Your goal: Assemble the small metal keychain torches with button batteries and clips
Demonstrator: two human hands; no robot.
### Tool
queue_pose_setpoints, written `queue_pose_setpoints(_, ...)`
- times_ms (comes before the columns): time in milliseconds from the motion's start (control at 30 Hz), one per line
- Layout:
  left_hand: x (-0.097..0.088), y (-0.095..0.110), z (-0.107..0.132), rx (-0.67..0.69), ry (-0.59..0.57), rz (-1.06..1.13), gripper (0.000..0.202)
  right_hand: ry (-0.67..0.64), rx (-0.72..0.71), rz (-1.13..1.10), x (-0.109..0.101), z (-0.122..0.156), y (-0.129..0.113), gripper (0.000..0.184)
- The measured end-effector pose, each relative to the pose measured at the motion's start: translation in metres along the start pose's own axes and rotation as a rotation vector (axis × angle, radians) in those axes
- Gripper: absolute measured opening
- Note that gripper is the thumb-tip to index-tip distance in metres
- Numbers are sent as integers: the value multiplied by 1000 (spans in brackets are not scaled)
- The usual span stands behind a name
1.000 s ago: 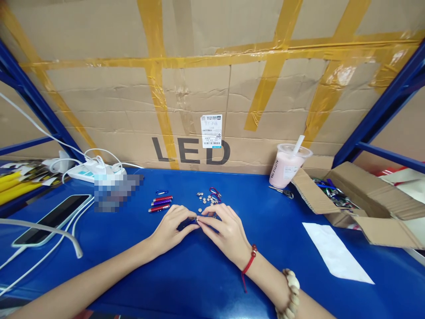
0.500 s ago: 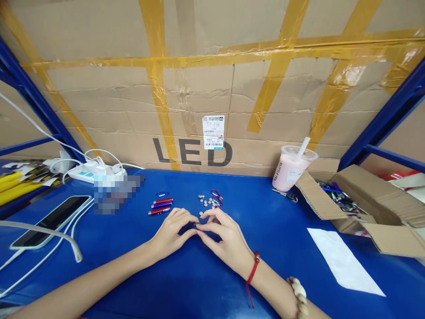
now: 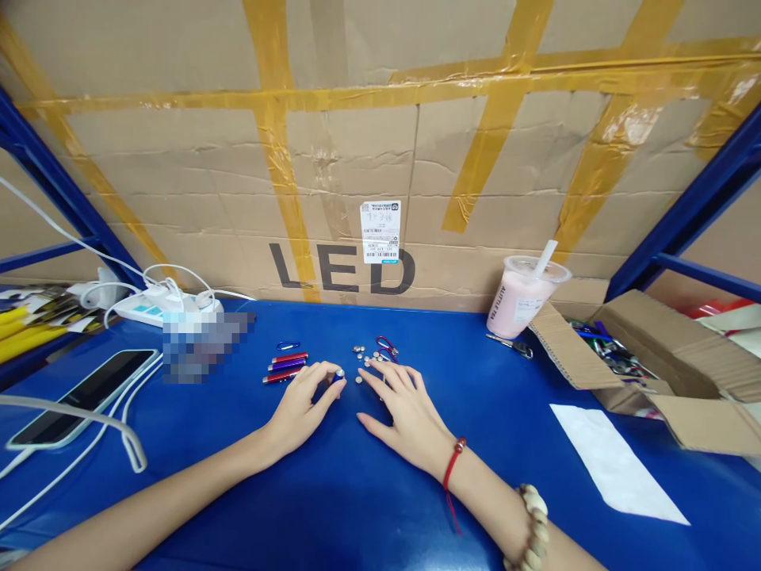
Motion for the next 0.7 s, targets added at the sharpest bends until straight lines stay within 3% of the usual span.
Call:
queue_pose_setpoints(167,0,3,0,8,-9,-12,24,-45,15,64,10,2,-2,50)
queue_pose_setpoints(400,1,7,4,19,-18,-9,25,-20,14,-7,1,4,-6,42)
queue_pose_setpoints(533,1,12,7,50,-22,-16,24,-82,3,-35,5,5,-9,49)
queue_pose_setpoints(700,1,18,8,78,-14,-35,21,-69,6,-32,7,6,-9,40)
Point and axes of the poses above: each hand's wrist, its own z-axis away from the middle knuckle, its own x-axis out of the palm, y = z × x, the point moved 9 cm from there along -z, towards the middle knuckle, and after that the axes turned 4 degrees about -x, right-handed, at the moved point
